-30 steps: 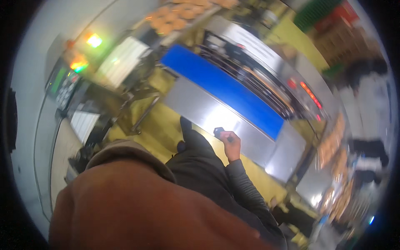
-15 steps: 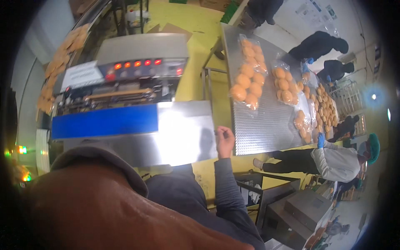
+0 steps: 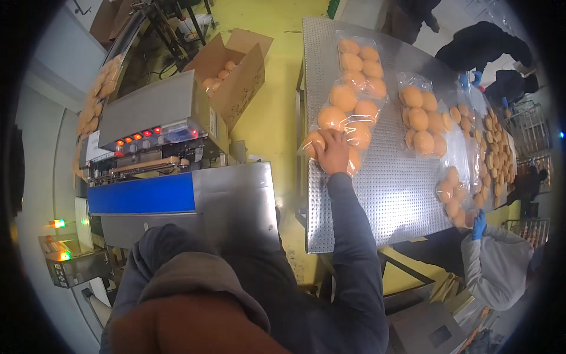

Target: The person places buns into clear plastic bags and feeds them onto a conveyor belt for sealing. They then pick up the sealed packages from the end of the belt and place them onto a metal table.

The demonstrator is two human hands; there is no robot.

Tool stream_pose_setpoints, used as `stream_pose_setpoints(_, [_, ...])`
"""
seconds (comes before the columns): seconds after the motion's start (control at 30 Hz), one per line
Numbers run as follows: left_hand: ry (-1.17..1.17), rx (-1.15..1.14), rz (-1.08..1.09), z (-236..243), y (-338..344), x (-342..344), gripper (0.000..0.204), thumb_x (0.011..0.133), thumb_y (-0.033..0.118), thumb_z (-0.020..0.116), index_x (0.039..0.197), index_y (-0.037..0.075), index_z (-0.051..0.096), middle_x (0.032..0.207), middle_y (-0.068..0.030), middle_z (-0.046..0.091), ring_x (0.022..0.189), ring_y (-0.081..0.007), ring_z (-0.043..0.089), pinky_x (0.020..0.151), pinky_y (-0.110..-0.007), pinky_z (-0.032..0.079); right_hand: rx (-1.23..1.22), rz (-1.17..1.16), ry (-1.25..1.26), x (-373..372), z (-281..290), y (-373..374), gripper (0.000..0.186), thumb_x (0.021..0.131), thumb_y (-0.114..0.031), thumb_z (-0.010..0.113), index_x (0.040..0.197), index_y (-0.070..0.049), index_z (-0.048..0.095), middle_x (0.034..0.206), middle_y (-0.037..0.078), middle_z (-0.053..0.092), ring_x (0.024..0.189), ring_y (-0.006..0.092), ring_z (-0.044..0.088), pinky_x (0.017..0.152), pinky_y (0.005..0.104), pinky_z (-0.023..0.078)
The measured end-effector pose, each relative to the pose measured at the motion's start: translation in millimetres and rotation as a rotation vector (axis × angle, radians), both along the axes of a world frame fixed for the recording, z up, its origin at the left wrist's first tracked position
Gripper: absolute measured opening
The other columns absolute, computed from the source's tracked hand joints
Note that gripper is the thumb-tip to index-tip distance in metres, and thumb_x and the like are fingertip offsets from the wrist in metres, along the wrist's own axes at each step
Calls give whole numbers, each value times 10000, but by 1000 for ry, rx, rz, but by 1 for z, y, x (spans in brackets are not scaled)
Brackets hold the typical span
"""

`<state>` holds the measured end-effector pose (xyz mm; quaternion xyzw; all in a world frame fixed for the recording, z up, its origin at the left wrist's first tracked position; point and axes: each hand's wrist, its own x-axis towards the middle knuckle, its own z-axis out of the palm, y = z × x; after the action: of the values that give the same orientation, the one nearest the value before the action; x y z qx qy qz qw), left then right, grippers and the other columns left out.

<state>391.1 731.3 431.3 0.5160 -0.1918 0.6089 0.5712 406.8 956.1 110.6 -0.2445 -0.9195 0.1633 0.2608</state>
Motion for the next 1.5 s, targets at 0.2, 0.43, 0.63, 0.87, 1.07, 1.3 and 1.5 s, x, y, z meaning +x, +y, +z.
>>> stream_pose_setpoints(0.2, [-21, -155, 44, -29, 65, -25, 305, 909, 127, 484, 1162, -40, 519, 1086, -189, 607, 1020, -236, 580, 923, -367, 435, -145, 80, -80, 48, 19, -18, 326, 793, -229, 679, 1095, -111, 654, 1025, 120, 577, 982, 304, 515, 853, 397, 399])
stream_pose_setpoints(0.43, [476, -1525, 1246, -367, 87, -49, 334, 815, 264, 724, 947, 12, 548, 819, -44, 595, 731, -137, 573, 691, -280, 491, -646, 162, -99, 156, 41, -52, 235, 763, -116, 709, 984, -52, 661, 966, 113, 618, 877, 275, 580, 809, 359, 447])
stream_pose_setpoints(0.63, [377, -1804, 922, -391, 93, -36, 359, 781, 331, 752, 919, 67, 552, 805, -15, 568, 652, -103, 549, 557, -255, 467, -621, -518, 213, 174, -8, 8, 308, 841, -190, 660, 1062, 16, 602, 945, 97, 632, 876, 152, 575, 765, 295, 470])
stream_pose_setpoints(0.87, [525, -1612, 1055, -412, 125, -68, 241, 849, 238, 669, 846, 36, 538, 751, -17, 568, 605, -110, 535, 538, -266, 467, -853, -462, -45, 104, -49, 106, 326, 802, -262, 681, 951, 26, 643, 822, 96, 659, 695, 168, 615, 659, 307, 488])
stream_pose_setpoints(1.07, [440, -1536, 1200, -443, 91, -65, 147, 951, 161, 491, 917, 17, 491, 781, -72, 581, 760, -187, 636, 672, -319, 542, -1064, -336, 350, 66, -47, 89, 139, 843, -115, 616, 843, 23, 608, 739, 90, 653, 633, 149, 614, 580, 283, 499])
stream_pose_setpoints(1.3, [-139, -1646, 916, -352, -67, -74, 146, 957, 181, 458, 918, 41, 456, 801, -89, 603, 861, -234, 647, 720, -356, 546, -1195, -255, 175, -10, -36, -27, 31, 842, -4, 606, 856, 24, 606, 732, 89, 649, 595, 133, 603, 570, 243, 513])
stream_pose_setpoints(1.5, [93, -1749, 1578, -454, -185, -165, 104, 934, 177, 497, 875, 93, 519, 741, -25, 551, 640, -134, 523, 514, -276, 411, -1306, -183, 104, -94, -57, -146, 148, 788, 52, 617, 933, 29, 634, 765, 52, 654, 629, 98, 573, 569, 210, 449])
